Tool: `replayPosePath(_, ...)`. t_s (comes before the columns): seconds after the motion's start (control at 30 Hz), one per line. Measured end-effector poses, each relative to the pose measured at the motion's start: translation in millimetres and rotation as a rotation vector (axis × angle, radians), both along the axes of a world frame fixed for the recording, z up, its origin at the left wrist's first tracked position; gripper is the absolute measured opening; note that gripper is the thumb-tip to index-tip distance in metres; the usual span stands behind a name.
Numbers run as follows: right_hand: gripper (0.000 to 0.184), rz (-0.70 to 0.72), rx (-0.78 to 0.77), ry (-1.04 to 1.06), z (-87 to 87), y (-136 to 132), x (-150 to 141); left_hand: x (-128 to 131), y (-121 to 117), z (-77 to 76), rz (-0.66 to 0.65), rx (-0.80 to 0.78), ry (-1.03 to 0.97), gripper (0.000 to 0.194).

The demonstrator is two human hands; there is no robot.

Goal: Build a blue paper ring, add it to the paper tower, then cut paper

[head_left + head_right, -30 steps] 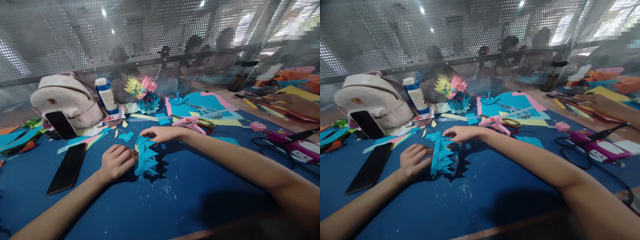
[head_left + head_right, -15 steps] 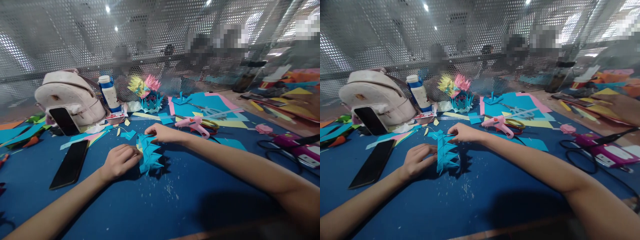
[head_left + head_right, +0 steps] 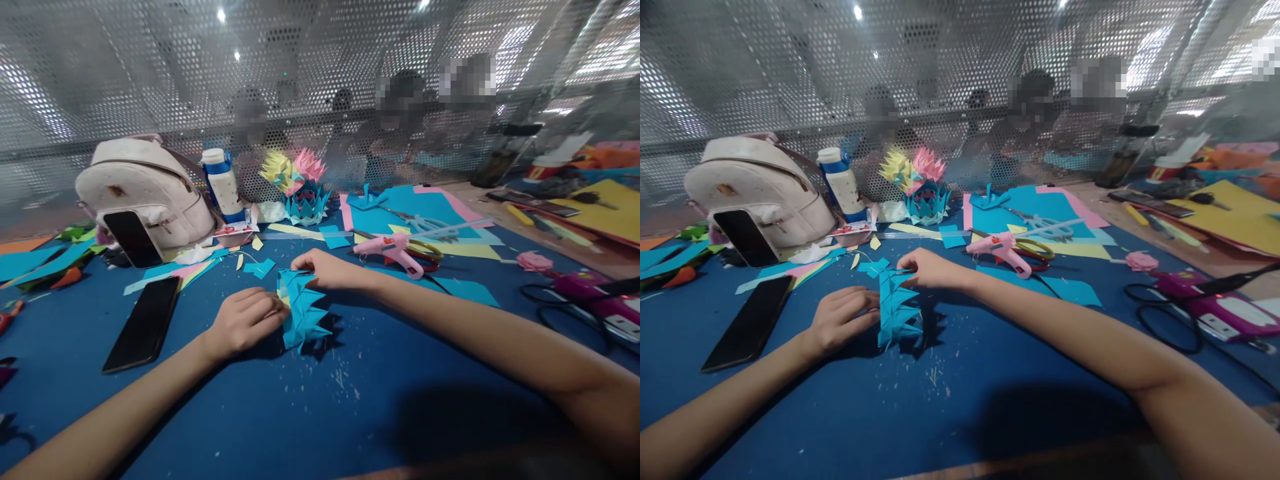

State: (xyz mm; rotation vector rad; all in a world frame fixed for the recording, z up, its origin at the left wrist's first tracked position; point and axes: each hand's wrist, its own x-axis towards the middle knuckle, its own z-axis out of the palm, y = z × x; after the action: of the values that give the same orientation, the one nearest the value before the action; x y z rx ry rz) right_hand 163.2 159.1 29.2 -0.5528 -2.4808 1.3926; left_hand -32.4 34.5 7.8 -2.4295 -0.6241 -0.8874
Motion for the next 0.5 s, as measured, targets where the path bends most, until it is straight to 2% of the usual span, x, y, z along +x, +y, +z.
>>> replayPosePath(0.27, 0.014, -0.025, 0.021, -0.009, -6.0, -2.5, -1.4, 1.8, -1.2, 1.4, 0.029, 0.109, 0.037, 0.020)
replayPosePath(0.43, 0.006, -0.090, 0.065, -0.022, -4.5, -7.3, -2.7, 1.3, -3.8, 0.9, 0.053, 0.162, 0.052, 0.022)
replayPosePath(0.5, 0.010, -0.117, 0.091, -0.010, -2.7, -9.3, -3.6, 1.6, -4.6, 0.7, 0.052, 0.160, 0.053, 0.022)
